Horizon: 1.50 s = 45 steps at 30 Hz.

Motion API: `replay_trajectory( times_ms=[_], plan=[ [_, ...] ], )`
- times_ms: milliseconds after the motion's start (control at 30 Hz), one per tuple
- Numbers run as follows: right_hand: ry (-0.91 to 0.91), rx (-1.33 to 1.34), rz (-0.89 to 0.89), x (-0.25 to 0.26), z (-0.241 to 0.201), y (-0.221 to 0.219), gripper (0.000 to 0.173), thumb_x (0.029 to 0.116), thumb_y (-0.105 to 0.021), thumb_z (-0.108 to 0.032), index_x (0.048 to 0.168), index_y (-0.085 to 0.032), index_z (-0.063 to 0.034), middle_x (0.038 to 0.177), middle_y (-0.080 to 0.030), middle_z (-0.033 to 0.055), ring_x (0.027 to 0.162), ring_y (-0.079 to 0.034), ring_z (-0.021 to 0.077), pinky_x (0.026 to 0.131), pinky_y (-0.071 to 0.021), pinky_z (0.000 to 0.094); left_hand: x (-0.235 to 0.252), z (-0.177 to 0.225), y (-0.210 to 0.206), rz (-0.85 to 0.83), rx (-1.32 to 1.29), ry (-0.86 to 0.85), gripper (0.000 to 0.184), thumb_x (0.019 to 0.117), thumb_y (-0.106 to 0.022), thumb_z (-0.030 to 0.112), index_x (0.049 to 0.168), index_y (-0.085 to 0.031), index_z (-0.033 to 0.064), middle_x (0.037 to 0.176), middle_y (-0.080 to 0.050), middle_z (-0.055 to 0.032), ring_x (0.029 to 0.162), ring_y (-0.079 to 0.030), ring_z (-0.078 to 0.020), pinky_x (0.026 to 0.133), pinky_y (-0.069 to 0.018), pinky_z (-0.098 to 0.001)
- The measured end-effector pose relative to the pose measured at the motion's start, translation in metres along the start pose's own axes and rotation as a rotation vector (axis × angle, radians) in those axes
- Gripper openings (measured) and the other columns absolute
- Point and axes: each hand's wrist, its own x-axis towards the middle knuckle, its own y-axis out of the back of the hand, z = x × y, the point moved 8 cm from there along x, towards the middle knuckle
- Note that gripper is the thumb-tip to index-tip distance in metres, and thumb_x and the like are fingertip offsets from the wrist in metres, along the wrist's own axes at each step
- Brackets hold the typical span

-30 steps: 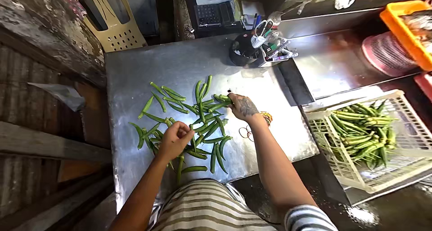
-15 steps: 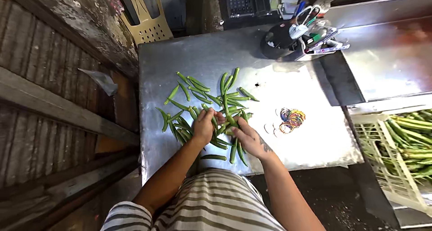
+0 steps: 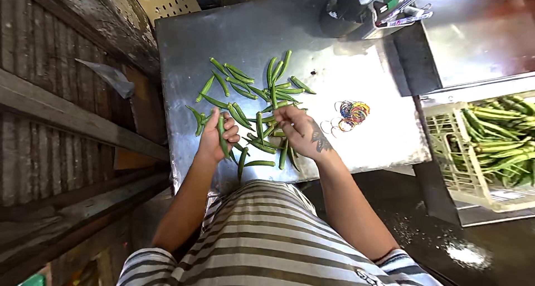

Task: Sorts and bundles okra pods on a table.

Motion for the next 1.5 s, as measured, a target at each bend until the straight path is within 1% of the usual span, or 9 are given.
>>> replay_trajectory(
  times_ms=[167, 267, 500, 767, 967, 1100, 1200, 1333, 1500],
  plan=[
    [-0.290, -0.554, -0.185, -0.025, 0.048, -0.058, 0.022, 0.0935, -0.066, -0.022, 0.112, -0.076, -0.0135, 0.117, -0.067, 0.0167, 0.116, -0.060, 0.0378, 0.091, -0.0516, 0.0560, -0.022, 0.018, 0.036, 0.215, -0.088, -0.162, 0.021, 0.1061, -0.043, 0.020, 0.089, -0.055, 0.0144, 0.066, -0.050, 0.0017, 0.056, -0.054, -0.0108, 0.059, -0.0524, -0.0257],
    [-0.263, -0.652, -0.084, -0.029, 0.061, -0.072, 0.019, 0.0943, -0.062, -0.021, 0.101, -0.077, -0.0129, 0.115, -0.066, 0.0144, 0.115, -0.060, 0.0355, 0.088, -0.0523, 0.0513, -0.031, -0.005, 0.050, 0.339, -0.155, -0.123, 0.030, 0.1041, -0.034, 0.029, 0.089, -0.054, 0.0131, 0.066, -0.053, -0.0006, 0.057, -0.059, -0.0153, 0.060, -0.0553, -0.0318],
    [-0.290, -0.364, -0.183, -0.039, 0.062, -0.049, 0.026, 0.1028, -0.057, -0.024, 0.109, -0.071, -0.0035, 0.115, -0.066, 0.0203, 0.117, -0.060, 0.0387, 0.098, -0.0489, 0.0568, -0.040, -0.044, 0.026, 0.141, -0.065, 0.055, 0.065, 0.1018, -0.016, 0.055, 0.118, -0.060, 0.0102, 0.089, -0.063, -0.0102, 0.072, -0.064, -0.0238, 0.069, -0.0578, -0.0405],
    [-0.309, -0.008, 0.099, -0.082, 0.025, 0.004, 0.029, 0.1074, -0.048, -0.022, 0.100, -0.067, -0.0016, 0.097, -0.065, 0.0152, 0.097, -0.065, 0.0290, 0.088, -0.0536, 0.0480, -0.035, -0.079, 0.019, 0.345, 0.030, 0.078, 0.045, 0.1118, -0.036, 0.040, 0.075, -0.046, 0.0157, 0.052, -0.041, 0.0047, 0.040, -0.044, -0.0096, 0.043, -0.0462, -0.0246],
    [-0.134, -0.054, 0.116, -0.084, -0.005, -0.047, 0.029, 0.1033, -0.052, -0.027, 0.110, -0.071, -0.0052, 0.107, -0.069, 0.0152, 0.100, -0.069, 0.0304, 0.086, -0.0580, 0.0469, -0.024, -0.085, -0.014, 0.281, 0.073, -0.048, 0.078, 0.1037, -0.015, 0.067, 0.109, -0.060, 0.0032, 0.096, -0.072, -0.0164, 0.093, -0.073, -0.0289, 0.087, -0.0607, -0.0441],
    [-0.066, 0.005, 0.053, -0.068, -0.001, -0.042, 0.041, 0.1035, -0.052, -0.042, 0.100, -0.073, -0.0067, 0.098, -0.070, 0.0115, 0.093, -0.069, 0.0271, 0.082, -0.0562, 0.0485, -0.005, -0.060, -0.023, 0.238, 0.128, -0.109, 0.036, 0.1133, -0.030, 0.028, 0.093, -0.055, 0.0111, 0.066, -0.054, -0.0007, 0.057, -0.058, -0.0151, 0.063, -0.0578, -0.0327],
    [-0.085, 0.050, 0.298, -0.041, 0.032, 0.008, 0.036, 0.1043, -0.056, -0.036, 0.096, -0.075, -0.0070, 0.091, -0.071, 0.0099, 0.086, -0.069, 0.0245, 0.078, -0.0582, 0.0480, 0.002, -0.046, -0.021, 0.242, 0.172, -0.074, 0.032, 0.1127, -0.032, 0.025, 0.092, -0.054, 0.0117, 0.065, -0.051, 0.0002, 0.053, -0.053, -0.0133, 0.055, -0.0536, -0.0294],
    [-0.279, -0.079, 0.392, 0.025, 0.098, 0.050, 0.021, 0.1011, -0.055, -0.018, 0.106, -0.074, -0.0096, 0.102, -0.069, 0.0152, 0.101, -0.066, 0.0336, 0.085, -0.0541, 0.0542, 0.000, -0.049, -0.019, 0.188, 0.254, 0.004, 0.033, 0.1124, -0.032, 0.023, 0.100, -0.058, 0.0069, 0.085, -0.062, -0.0079, 0.065, -0.063, -0.0192, 0.063, -0.0604, -0.0374],
    [-0.474, -0.225, 0.048, 0.087, 0.143, 0.028, 0.014, 0.0917, -0.065, -0.019, 0.096, -0.075, -0.0102, 0.106, -0.072, 0.0158, 0.106, -0.067, 0.0353, 0.085, -0.0519, 0.0614, 0.005, -0.053, -0.023, 0.073, 0.271, -0.008, 0.034, 0.1118, -0.035, 0.025, 0.094, -0.058, 0.0069, 0.060, -0.056, -0.0006, 0.058, -0.064, -0.0201, 0.075, -0.0623, -0.0495]
  ],
)
